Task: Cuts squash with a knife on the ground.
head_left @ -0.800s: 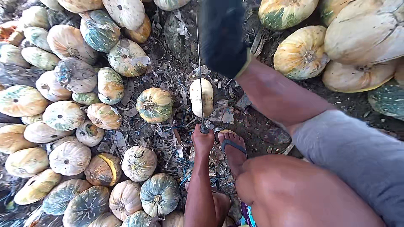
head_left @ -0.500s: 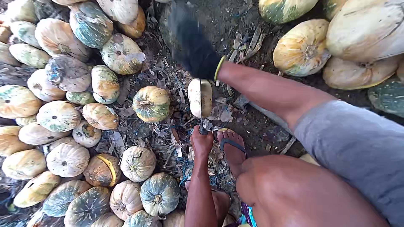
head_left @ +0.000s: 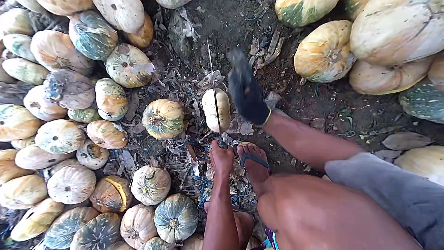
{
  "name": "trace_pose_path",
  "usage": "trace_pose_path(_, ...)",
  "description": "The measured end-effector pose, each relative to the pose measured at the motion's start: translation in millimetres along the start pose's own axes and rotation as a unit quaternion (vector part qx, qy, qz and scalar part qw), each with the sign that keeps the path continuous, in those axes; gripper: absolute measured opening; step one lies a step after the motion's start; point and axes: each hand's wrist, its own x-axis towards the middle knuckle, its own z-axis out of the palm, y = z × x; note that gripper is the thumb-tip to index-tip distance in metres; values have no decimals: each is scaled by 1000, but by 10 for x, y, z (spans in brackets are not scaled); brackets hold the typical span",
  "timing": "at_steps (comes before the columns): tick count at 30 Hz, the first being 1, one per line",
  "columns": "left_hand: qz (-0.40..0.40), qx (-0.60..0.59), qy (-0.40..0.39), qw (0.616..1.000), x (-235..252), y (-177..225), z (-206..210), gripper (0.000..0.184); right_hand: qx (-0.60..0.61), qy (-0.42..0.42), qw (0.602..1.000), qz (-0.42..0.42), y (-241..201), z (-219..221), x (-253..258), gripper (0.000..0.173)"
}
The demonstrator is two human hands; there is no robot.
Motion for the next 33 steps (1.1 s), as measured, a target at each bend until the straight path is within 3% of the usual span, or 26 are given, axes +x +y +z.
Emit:
trace_pose_path(3, 8, -14, -32, 999, -24, 168, 114, 45, 73, -54, 961, 263, 424, 223, -585, 73)
trace_pose_path(5, 17, -51, -40, 998, -15, 216, 221, 44, 120, -32, 934, 336, 585, 305, -633, 79)
trace_pose_path(10, -4, -226, -95, 969, 92, 158, 242, 43, 73, -36, 938, 338, 604, 231, -509, 70)
trace_pose_path(13, -54, -429, -175, 885, 110, 110, 246, 31, 65, -26, 941, 330, 663, 207, -409, 60)
trace_pose_path(14, -56, -439, -174, 880, 110, 108, 269, 30, 60, -31, 941, 331, 669, 189, -400, 60)
trace_pose_path(18, 5, -271, -107, 957, -172, 108, 200, 42, 64, -43, 943, 323, 799, 124, -572, 56)
trace_pose_path(22, 96, -82, -20, 992, -402, -26, -641, 43, 181, -34, 932, 313, 836, 2, -624, 51)
trace_pose_path(25, 135, 65, 68, 986, -347, -384, -1614, 46, 344, -15, 890, 298, 336, -457, -704, 44)
trace_pose_path(27, 112, 170, 88, 975, -437, -563, -2267, 49, 462, 18, 844, 271, 103, -837, -860, 44)
trace_pose_path(29, 76, 271, 92, 955, -644, -642, -2811, 52, 517, 53, 827, 214, -39, -1205, -1032, 41)
trace_pose_path(31, 52, 363, 104, 924, -925, -656, -3133, 50, 525, 100, 826, 177, -344, -1600, -1218, 38)
trace_pose_path(33, 34, 418, 125, 899, -1225, -595, -3203, 46, 540, 161, 802, 199, -1021, -2040, -1341, 32)
